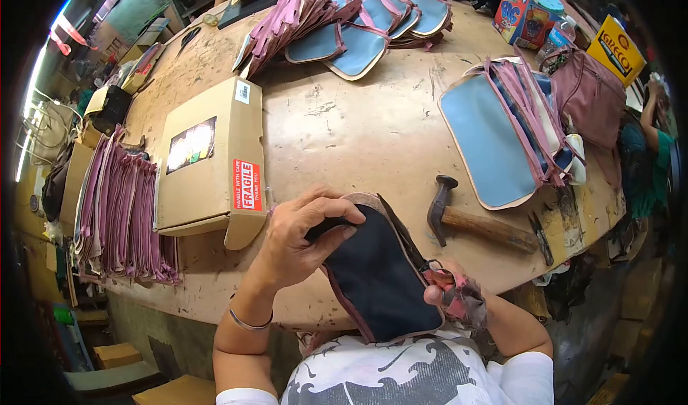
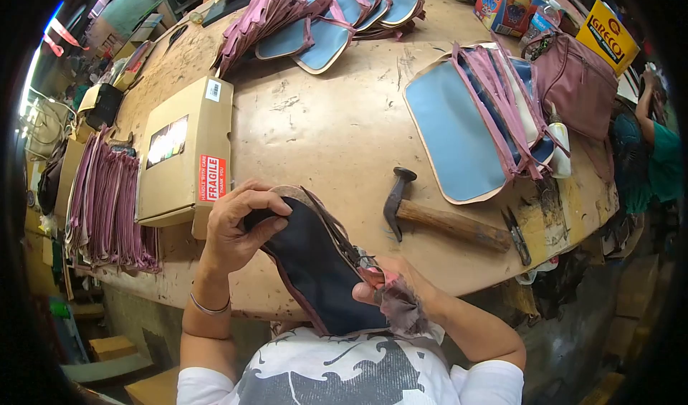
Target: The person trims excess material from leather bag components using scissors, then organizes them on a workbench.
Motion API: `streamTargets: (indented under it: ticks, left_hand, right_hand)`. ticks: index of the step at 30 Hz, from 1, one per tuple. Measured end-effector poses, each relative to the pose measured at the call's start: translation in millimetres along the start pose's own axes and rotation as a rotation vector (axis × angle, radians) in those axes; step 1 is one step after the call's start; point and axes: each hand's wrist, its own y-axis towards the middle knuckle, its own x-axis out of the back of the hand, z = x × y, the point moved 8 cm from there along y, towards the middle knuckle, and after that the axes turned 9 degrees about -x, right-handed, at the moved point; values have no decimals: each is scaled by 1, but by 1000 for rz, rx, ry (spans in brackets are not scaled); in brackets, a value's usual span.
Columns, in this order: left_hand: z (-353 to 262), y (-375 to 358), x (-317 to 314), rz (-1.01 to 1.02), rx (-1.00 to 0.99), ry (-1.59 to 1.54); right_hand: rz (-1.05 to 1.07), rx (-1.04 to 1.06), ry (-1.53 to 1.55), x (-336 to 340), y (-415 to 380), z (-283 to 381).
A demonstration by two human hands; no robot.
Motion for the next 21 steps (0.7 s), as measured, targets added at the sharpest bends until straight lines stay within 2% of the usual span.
streamTargets:
  ticks: [1, 4, 6, 8, 10, 13, 16, 19, 21]
  left_hand:
    - [0, 1, -2, 14, 0, -3]
    - [6, 1, -4, 2, 78, 7]
    - [5, 1, -4, -1, 103, -1]
    - [5, 1, -4, 1, 123, -5]
    - [5, 1, -4, 9, 133, -4]
    - [5, 2, -4, 8, 124, 2]
    - [7, 2, -4, 20, 139, 28]
    - [9, 2, -5, 8, 100, 13]
    - [9, -2, -1, -11, 96, 78]
  right_hand:
    - [-36, 37, -26, 3, -2, 7]
    - [92, -75, 198, -2, 7, -16]
    - [46, 133, 195, 0, 14, -18]
    - [1, 240, 89, 1, 13, -14]
    - [-44, 250, -119, 2, 11, -1]
    - [-93, 278, -204, 3, 9, 6]
    - [60, 109, 386, 0, 14, -19]
    - [-52, -74, 290, 2, 8, -17]
    - [-33, 53, 24, 4, 9, -8]
